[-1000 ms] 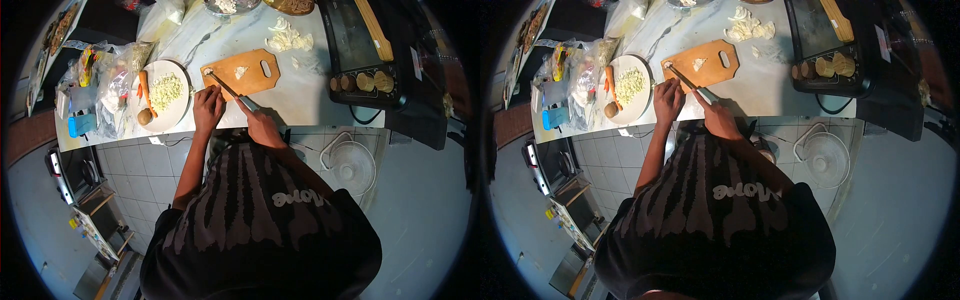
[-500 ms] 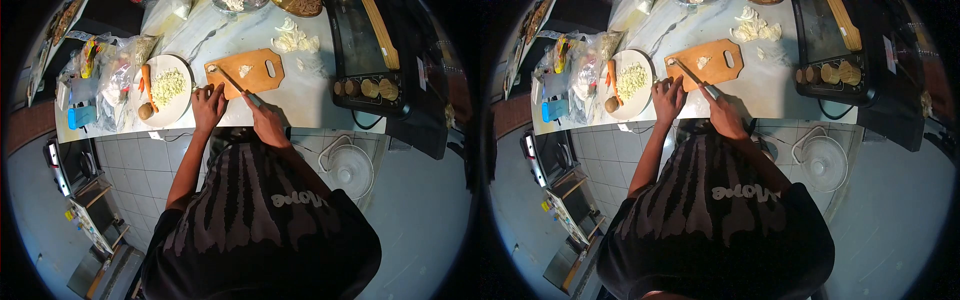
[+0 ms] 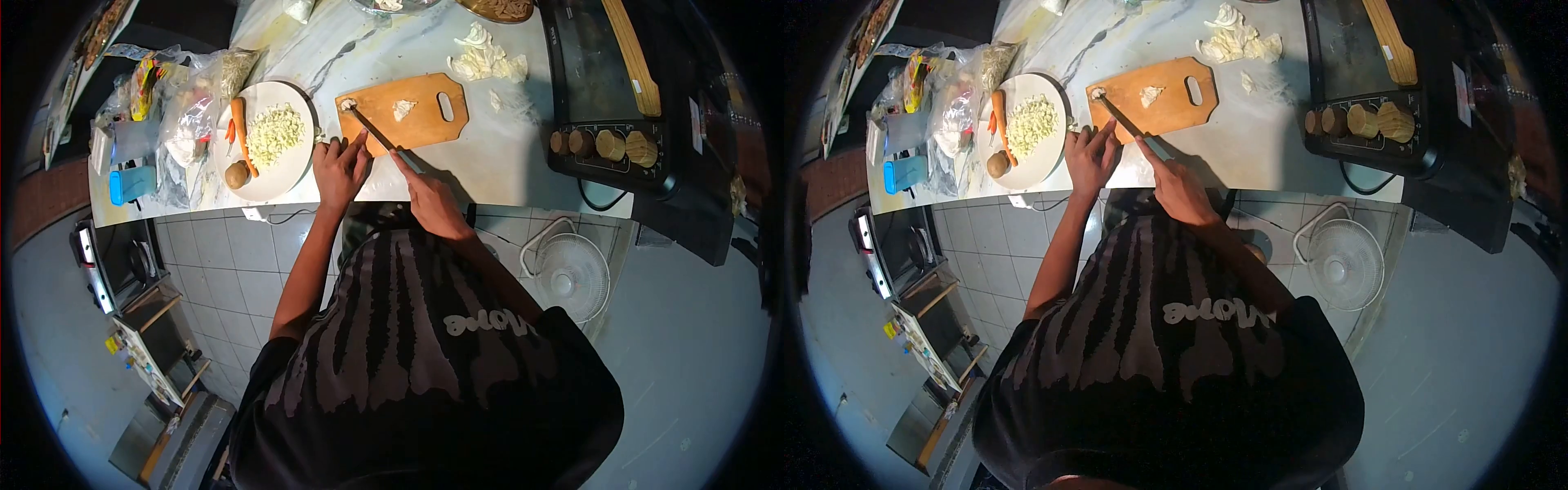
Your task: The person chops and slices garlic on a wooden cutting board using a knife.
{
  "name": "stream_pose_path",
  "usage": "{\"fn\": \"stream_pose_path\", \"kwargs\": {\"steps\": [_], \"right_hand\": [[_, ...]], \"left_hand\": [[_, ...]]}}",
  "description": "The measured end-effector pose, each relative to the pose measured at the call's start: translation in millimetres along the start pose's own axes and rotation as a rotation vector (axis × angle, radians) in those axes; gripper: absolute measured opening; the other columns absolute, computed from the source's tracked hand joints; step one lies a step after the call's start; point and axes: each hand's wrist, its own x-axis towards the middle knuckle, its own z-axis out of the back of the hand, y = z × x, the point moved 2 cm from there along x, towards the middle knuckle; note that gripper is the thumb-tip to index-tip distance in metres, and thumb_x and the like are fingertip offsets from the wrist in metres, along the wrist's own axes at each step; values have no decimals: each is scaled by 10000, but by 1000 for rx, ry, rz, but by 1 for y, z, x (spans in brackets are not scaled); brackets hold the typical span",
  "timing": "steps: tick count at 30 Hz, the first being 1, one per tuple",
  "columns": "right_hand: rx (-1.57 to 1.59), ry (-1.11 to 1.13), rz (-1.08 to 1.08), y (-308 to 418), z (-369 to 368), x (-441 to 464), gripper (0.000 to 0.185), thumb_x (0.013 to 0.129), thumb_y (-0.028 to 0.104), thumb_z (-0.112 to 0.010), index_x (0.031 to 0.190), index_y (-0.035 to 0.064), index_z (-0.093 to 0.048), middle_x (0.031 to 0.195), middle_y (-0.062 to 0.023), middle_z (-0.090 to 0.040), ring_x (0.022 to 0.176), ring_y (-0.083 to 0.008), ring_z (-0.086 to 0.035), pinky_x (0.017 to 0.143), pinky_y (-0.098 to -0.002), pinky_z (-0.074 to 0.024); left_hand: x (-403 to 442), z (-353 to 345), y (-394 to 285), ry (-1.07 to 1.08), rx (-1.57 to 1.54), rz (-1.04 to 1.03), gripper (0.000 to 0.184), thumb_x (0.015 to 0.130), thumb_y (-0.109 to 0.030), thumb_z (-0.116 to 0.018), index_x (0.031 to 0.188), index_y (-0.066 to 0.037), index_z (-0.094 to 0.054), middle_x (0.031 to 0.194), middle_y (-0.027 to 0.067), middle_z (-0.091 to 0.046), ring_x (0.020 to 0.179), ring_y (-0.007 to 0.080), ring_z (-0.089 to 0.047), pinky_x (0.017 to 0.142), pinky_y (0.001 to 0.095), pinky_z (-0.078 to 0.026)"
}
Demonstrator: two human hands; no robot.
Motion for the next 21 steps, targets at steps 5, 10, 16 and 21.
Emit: {"fn": "stream_pose_path", "kwargs": {"steps": [5, 10, 16, 21], "right_hand": [[-203, -7, -10, 3, -1, 1, 778, 932, -4, -543, 1606, 251, -250, 781, -237, -594, 703, -443, -629, 675, -513, -507], [-63, -66, 10, 2, 2, 4, 751, 943, 4, -527, 1601, 243, -258, 779, -257, -600, 711, -455, -629, 675, -518, -502], [157, 52, -103, 14, 10, 6, 659, 975, 26, -473, 1582, 205, -291, 848, -322, -615, 790, -482, -625, 711, -538, -475], [219, -28, -36, 10, 4, 4, 566, 1045, 135, -414, 1582, 269, -298, 749, -282, -557, 717, -477, -601, 679, -525, -462]], "left_hand": [[1, 1, -1, -10, 4, -14, 383, 799, -125, -742, 1175, -192, -769, 712, 46, -489, 681, 234, -423, 617, 352, -387], [3, 4, -2, -6, -5, -16, 387, 801, -121, -741, 1182, -179, -765, 706, 47, -489, 675, 229, -431, 600, 350, -403], [4, 3, 0, 25, -52, 24, 348, 829, -136, -732, 1174, -161, -769, 674, 52, -485, 666, 221, -448, 599, 346, -427], [3, 1, 2, 29, -113, 37, 316, 875, -141, -710, 1187, -140, -762, 665, 64, -478, 655, 226, -426, 602, 356, -399]]}}
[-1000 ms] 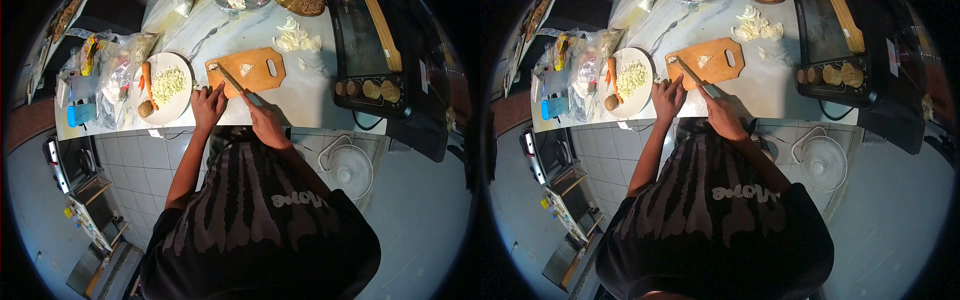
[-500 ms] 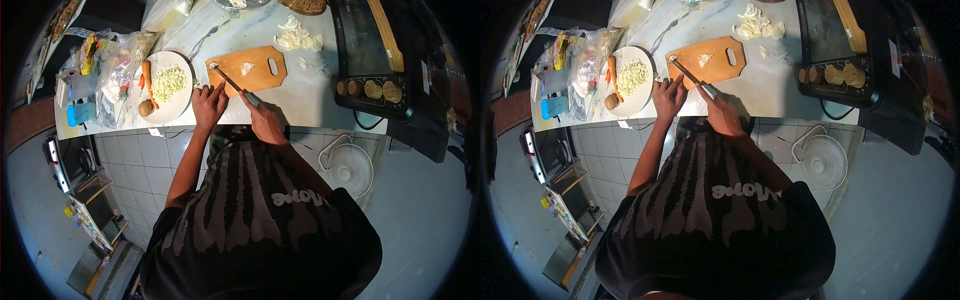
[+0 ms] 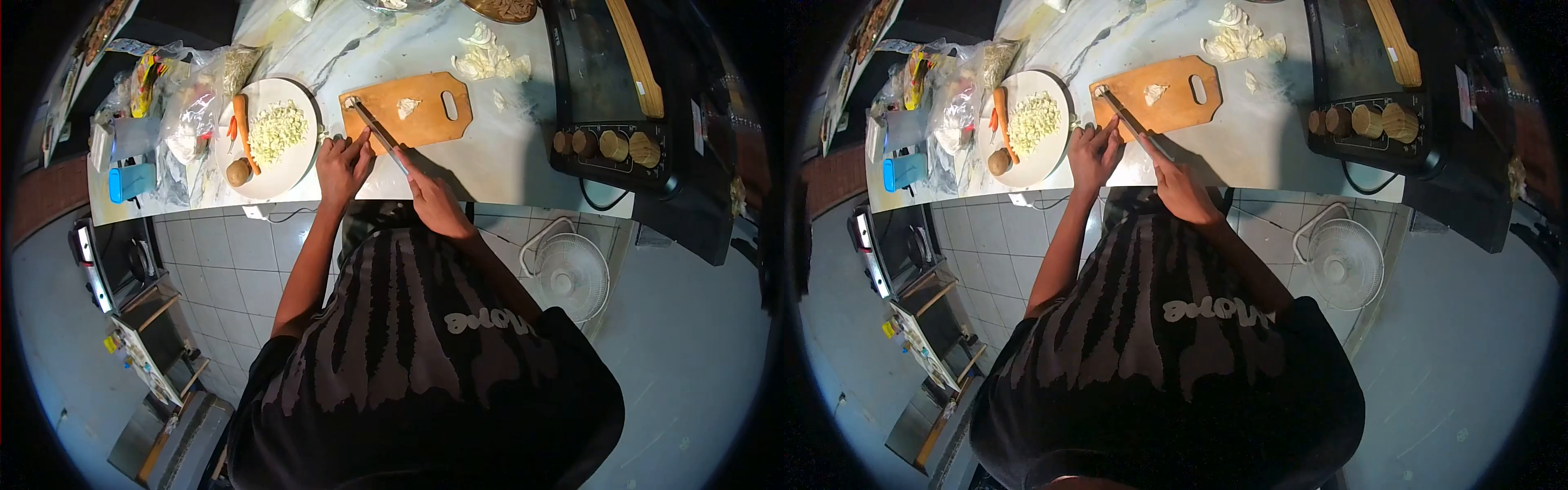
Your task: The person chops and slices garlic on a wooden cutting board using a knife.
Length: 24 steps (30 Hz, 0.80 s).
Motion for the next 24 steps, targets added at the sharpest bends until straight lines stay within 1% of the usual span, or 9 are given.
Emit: {"fn": "stream_pose_path", "kwargs": {"steps": [4, 6, 10, 12, 13, 15, 18, 22, 24], "right_hand": [[-283, 52, -50, 0, 2, -1, 621, 1007, 84, -466, 1578, 275, -312, 746, -292, -563, 731, -472, -611, 688, -532, -483], [-408, -32, 9, 0, 0, -1, 673, 971, 44, -504, 1574, 280, -322, 757, -306, -574, 745, -466, -621, 690, -542, -496], [-284, -67, 48, -2, 7, 4, 633, 988, 56, -502, 1563, 274, -349, 827, -289, -606, 761, -461, -623, 681, -523, -498], [-108, -45, -56, -1, 13, 9, 571, 1010, 79, -494, 1544, 251, -387, 1001, -245, -663, 830, -447, -637, 701, -477, -515], [-109, -45, -52, -3, 14, 10, 571, 1010, 79, -494, 1544, 251, -387, 1001, -245, -663, 830, -447, -637, 701, -477, -515], [-53, -63, -73, -10, 16, 12, 525, 1027, 98, -482, 1531, 225, -406, 1195, -201, -665, 904, -450, -639, 744, -437, -528], [-45, -102, -30, -19, 20, 12, 533, 1022, 87, -469, 1533, 224, -400, 1298, -203, -617, 966, -468, -627, 782, -436, -534], [-156, -52, -33, -29, 25, 8, 560, 1010, 63, -457, 1540, 230, -384, 1316, -209, -602, 995, -482, -611, 809, -464, -529], [-151, -24, -60, -32, 24, 6, 595, 998, 50, -453, 1550, 253, -362, 1294, -215, -607, 1013, -481, -608, 821, -497, -515]], "left_hand": [[-1, 1, 0, 12, -2, 3, 310, 878, -141, -709, 1184, -135, -762, 662, 68, -478, 653, 227, -430, 605, 357, -401], [0, 2, -1, 19, 3, 11, 308, 879, -136, -707, 1182, -138, -763, 662, 71, -485, 655, 232, -434, 608, 360, -404], [0, 3, -2, 16, 22, -7, 306, 881, -126, -705, 1181, -141, -763, 661, 70, -488, 660, 234, -441, 613, 358, -408], [2, 4, -4, 1, 3, 33, 283, 883, -138, -717, 1161, -148, -772, 663, 65, -496, 671, 232, -453, 618, 357, -413], [2, 4, -4, -3, 4, 32, 283, 883, -138, -717, 1161, -148, -772, 663, 65, -496, 671, 232, -453, 618, 357, -413], [5, 2, -2, -27, -34, 103, 237, 879, -171, -743, 1109, -140, -788, 660, 59, -492, 679, 230, -458, 629, 366, -419], [12, -1, -5, -42, -72, 222, 201, 852, -205, -779, 1038, -131, -804, 684, 62, -540, 711, 231, -499, 655, 372, -442], [27, -4, -4, -44, -107, 280, 134, 813, -191, -802, 909, -97, -807, 788, 62, -661, 807, 250, -583, 734, 364, -483], [33, -3, -2, -32, -109, 279, 132, 813, -190, -802, 900, -91, -805, 809, 68, -675, 812, 255, -593, 736, 367, -486]]}}
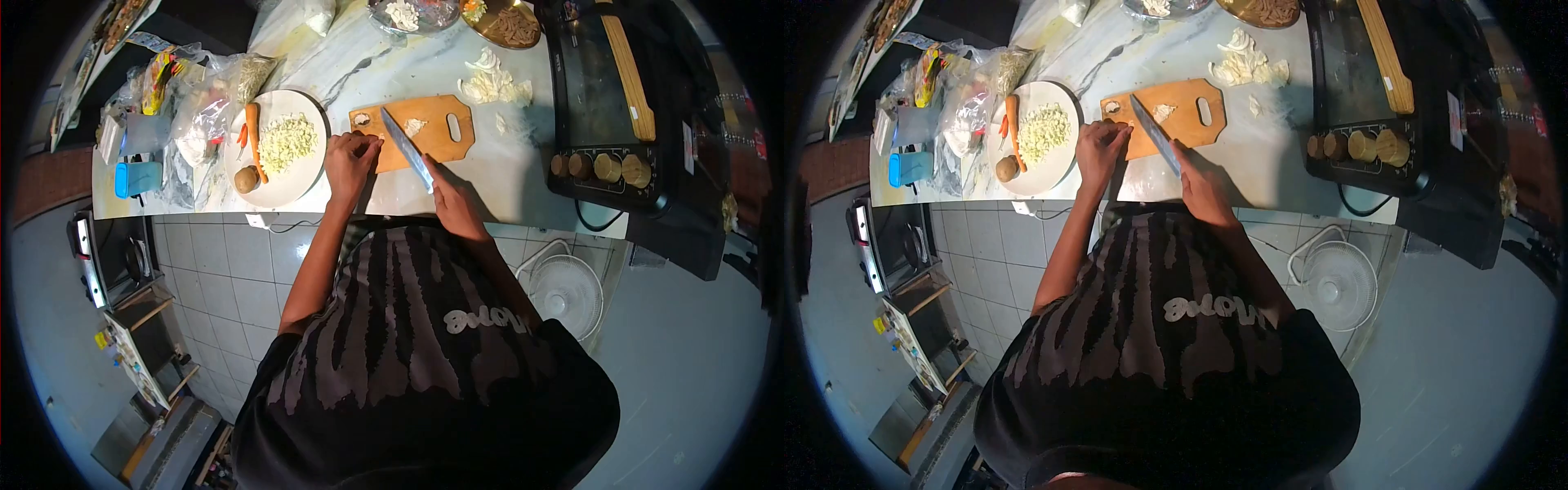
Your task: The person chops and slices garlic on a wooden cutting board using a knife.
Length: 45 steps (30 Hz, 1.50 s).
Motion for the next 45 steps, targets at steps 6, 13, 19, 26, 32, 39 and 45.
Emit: {"fn": "stream_pose_path", "kwargs": {"steps": [6, 13, 19, 26, 32, 39, 45], "right_hand": [[24, 123, -77, 6, 1, 5, 604, 1002, 75, -456, 1557, 289, -347, 1178, -293, -611, 972, -488, -620, 831, -502, -507], [206, 235, 58, 26, 1, 26, 581, 1002, 73, -465, 1552, 231, -368, 1206, -275, -626, 1000, -457, -636, 865, -475, -500], [202, 195, 363, 44, -43, 67, 530, 1006, 107, -468, 1522, 223, -426, 1114, -261, -653, 918, -428, -657, 802, -463, -508], [116, 313, 275, 72, -32, 83, 499, 1010, 124, -480, 1495, 241, -477, 908, -268, -644, 759, -384, -651, 703, -452, -492], [202, 61, 83, 27, -4, 76, 498, 1017, 117, -495, 1502, 227, -468, 753, -163, -529, 665, -247, -499, 661, -373, -450], [268, 29, 226, 15, 14, 53, 501, 1026, 90, -492, 1516, 185, -444, 823, -123, -505, 697, -172, -408, 707, -291, -445], [272, 21, 239, 12, 9, 50, 489, 1032, 106, -487, 1515, 164, -442, 797, -115, -491, 698, -160, -402, 698, -293, -439]], "left_hand": [[8, -2, -2, 38, -21, 15, 139, 826, -185, -791, 897, -66, -790, 848, 95, -697, 813, 272, -625, 735, 383, -497], [11, 23, 19, -21, -125, 104, 109, 850, -118, -764, 907, -25, -756, 825, 105, -688, 706, 230, -650, 653, 339, -506], [-1, 81, 58, -263, -24, 367, 251, 893, -59, -689, 1140, -17, -686, 889, 98, -690, 704, 186, -615, 639, 319, -496], [-29, 81, 38, -132, 540, -39, 491, 950, -319, -663, 1386, -104, -597, 1363, 205, -516, 1234, 415, -433, 1076, 527, -338], [-20, 65, 30, -103, 417, -19, 560, 872, -289, -743, 1393, -167, -581, 1286, 169, -540, 1180, 377, -470, 1020, 497, -387], [4, 51, 27, 165, 525, -169, 477, 727, -104, -762, 1198, -127, -694, 1173, 109, -613, 1072, 317, -560, 921, 425, -488], [24, 50, 34, 258, 666, -231, 88, 809, -108, -653, 826, -45, -712, 973, 95, -639, 903, 286, -605, 761, 412, -521]]}}
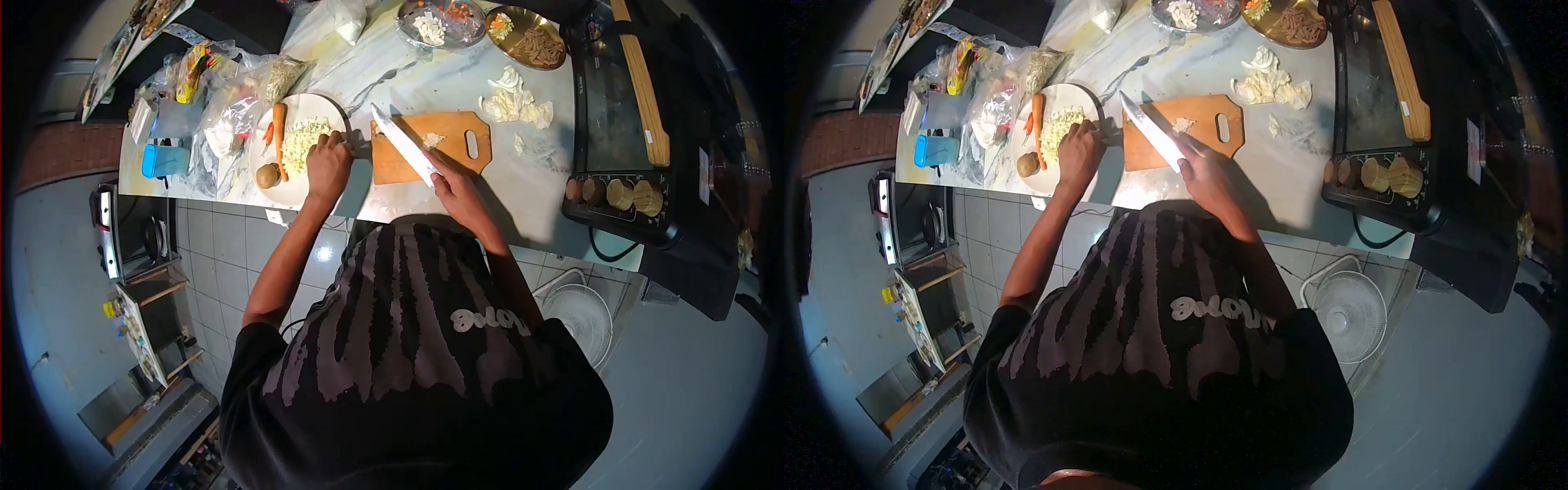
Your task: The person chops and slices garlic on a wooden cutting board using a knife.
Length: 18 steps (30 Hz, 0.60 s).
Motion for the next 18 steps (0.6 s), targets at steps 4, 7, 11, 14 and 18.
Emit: {"fn": "stream_pose_path", "kwargs": {"steps": [4, 7, 11, 14, 18], "right_hand": [[70, 59, -141, 5, 2, 1, 495, 1041, 142, -497, 1529, 153, -421, 740, -75, -462, 686, -137, -379, 661, -273, -410], [283, -134, -60, 5, 0, 3, 464, 1049, 198, -521, 1506, 131, -466, 696, -7, -453, 628, -79, -392, 571, -242, -383], [494, -91, -371, 8, -2, 17, 260, 976, 225, -664, 1154, 49, -594, 808, -24, -605, 659, -84, -553, 651, -264, -481], [415, -132, -199, 16, -3, 27, 274, 918, 185, -746, 1060, 41, -563, 852, -27, -628, 695, -80, -583, 674, -263, -501], [598, -195, 40, 16, -12, 42, 342, 858, 118, -803, 1038, 29, -526, 847, -37, -653, 777, -111, -655, 719, -282, -537]], "left_hand": [[8, 20, -6, -130, -252, -71, 104, 866, -130, -713, 904, -40, -748, 999, 98, -693, 926, 251, -658, 765, 371, -554], [12, 9, -12, -30, -1306, 321, 171, 948, -114, -699, 1046, 24, -723, 1018, 69, -750, 871, 144, -701, 786, 240, -549], [7, 27, -53, 185, -1916, 652, 281, 998, -71, -570, 1250, 29, -645, 1162, 114, -693, 916, 177, -711, 784, 249, -564], [2, 23, -74, 255, -2021, 587, 419, 958, -2, -513, 1374, 27, -557, 1161, 117, -666, 944, 161, -670, 850, 272, -544], [-3, 24, -72, 163, -1760, 534, 453, 937, 56, -524, 1390, 36, -537, 1086, 132, -694, 940, 159, -668, 901, 305, -553]]}}
